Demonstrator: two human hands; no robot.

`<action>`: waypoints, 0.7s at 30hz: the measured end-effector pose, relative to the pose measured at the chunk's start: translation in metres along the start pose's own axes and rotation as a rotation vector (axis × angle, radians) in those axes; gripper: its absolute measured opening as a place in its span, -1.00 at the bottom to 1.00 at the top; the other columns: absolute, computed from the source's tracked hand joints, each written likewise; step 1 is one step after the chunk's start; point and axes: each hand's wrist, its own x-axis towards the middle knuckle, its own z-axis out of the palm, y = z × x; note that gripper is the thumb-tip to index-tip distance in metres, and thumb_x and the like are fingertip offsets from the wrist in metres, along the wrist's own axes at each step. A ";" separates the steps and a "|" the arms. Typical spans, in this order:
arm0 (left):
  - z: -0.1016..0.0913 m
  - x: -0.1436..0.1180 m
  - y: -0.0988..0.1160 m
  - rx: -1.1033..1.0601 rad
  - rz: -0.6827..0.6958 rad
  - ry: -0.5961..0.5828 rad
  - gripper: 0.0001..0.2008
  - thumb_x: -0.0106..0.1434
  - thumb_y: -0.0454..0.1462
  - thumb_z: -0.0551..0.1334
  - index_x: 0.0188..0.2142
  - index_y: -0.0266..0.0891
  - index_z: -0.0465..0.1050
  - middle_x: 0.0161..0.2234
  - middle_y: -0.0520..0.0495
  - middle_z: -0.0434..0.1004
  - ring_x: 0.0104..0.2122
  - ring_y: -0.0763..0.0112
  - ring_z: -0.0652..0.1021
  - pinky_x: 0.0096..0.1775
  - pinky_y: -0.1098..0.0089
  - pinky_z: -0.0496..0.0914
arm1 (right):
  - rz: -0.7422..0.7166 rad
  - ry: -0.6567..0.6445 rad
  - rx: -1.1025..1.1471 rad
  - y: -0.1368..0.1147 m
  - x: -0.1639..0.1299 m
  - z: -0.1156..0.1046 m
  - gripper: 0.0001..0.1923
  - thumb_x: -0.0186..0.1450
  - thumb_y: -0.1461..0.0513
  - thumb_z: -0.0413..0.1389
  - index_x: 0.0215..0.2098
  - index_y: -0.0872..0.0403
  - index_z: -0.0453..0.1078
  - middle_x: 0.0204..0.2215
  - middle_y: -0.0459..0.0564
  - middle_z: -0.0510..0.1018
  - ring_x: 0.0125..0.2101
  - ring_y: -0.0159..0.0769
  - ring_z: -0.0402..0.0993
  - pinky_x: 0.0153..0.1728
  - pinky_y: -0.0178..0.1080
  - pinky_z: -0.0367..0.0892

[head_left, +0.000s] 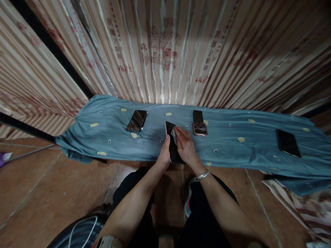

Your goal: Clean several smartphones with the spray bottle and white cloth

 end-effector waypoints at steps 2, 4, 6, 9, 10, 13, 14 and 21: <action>0.001 0.002 0.002 0.008 0.010 0.025 -0.68 0.33 -0.11 0.21 -0.09 -0.26 0.59 0.00 -0.16 0.63 0.20 0.23 0.46 0.25 0.28 0.28 | -0.012 -0.027 0.011 -0.001 -0.003 0.002 -0.49 0.38 0.34 -0.12 0.25 0.06 0.35 0.19 0.15 0.46 0.19 -0.08 0.35 0.23 0.14 0.29; 0.002 0.004 0.005 0.005 0.025 0.046 -0.68 0.34 -0.12 0.20 -0.10 -0.29 0.59 -0.03 -0.18 0.64 0.19 0.24 0.47 0.25 0.29 0.27 | -0.029 -0.053 0.013 -0.004 -0.006 0.003 -0.47 0.35 0.36 -0.11 0.25 0.09 0.34 0.19 0.17 0.45 0.21 -0.06 0.34 0.23 0.15 0.28; 0.004 0.005 0.009 -0.007 0.032 0.069 -0.68 0.37 -0.14 0.17 -0.11 -0.33 0.58 -0.08 -0.18 0.66 0.17 0.25 0.49 0.25 0.29 0.27 | -0.048 -0.078 0.014 -0.009 -0.010 0.004 -0.47 0.35 0.36 -0.12 0.25 0.11 0.35 0.20 0.19 0.44 0.21 -0.05 0.33 0.24 0.15 0.27; 0.008 0.006 0.016 -0.038 -0.013 0.103 -0.63 0.43 -0.16 0.08 -0.16 -0.37 0.58 -0.17 -0.18 0.69 0.09 0.24 0.56 0.21 0.29 0.33 | -0.087 -0.095 0.027 -0.018 -0.015 0.003 -0.48 0.37 0.36 -0.12 0.25 0.12 0.34 0.18 0.19 0.45 0.21 -0.06 0.33 0.24 0.12 0.28; 0.009 0.006 0.018 -0.047 -0.035 0.110 -0.61 0.44 -0.15 0.06 -0.18 -0.38 0.58 -0.20 -0.18 0.69 0.07 0.24 0.57 0.19 0.28 0.36 | -0.102 -0.100 0.031 -0.020 -0.016 0.003 -0.48 0.38 0.36 -0.12 0.26 0.12 0.34 0.18 0.19 0.46 0.20 -0.07 0.33 0.23 0.11 0.29; 0.011 0.008 0.020 -0.063 -0.077 0.118 -0.57 0.44 -0.11 0.04 -0.18 -0.39 0.58 -0.21 -0.19 0.69 0.03 0.21 0.59 0.16 0.27 0.39 | -0.127 -0.107 0.037 -0.023 -0.018 0.003 -0.50 0.40 0.34 -0.13 0.26 0.12 0.33 0.18 0.18 0.46 0.20 -0.08 0.34 0.23 0.11 0.29; 0.012 0.008 0.019 -0.066 -0.086 0.117 -0.57 0.43 -0.10 0.05 -0.18 -0.40 0.58 -0.21 -0.20 0.68 0.04 0.21 0.59 0.16 0.26 0.38 | -0.129 -0.103 0.036 -0.022 -0.018 0.004 -0.50 0.41 0.33 -0.14 0.26 0.12 0.33 0.18 0.19 0.46 0.20 -0.08 0.34 0.23 0.12 0.29; 0.012 0.011 0.002 -0.040 -0.033 0.049 -0.62 0.42 -0.17 0.08 -0.02 -0.36 0.56 0.00 -0.18 0.63 0.22 0.27 0.44 0.29 0.33 0.19 | -0.094 -0.044 0.013 -0.007 -0.008 0.003 -0.48 0.40 0.34 -0.13 0.28 0.11 0.30 0.20 0.20 0.43 0.23 -0.07 0.32 0.24 0.12 0.29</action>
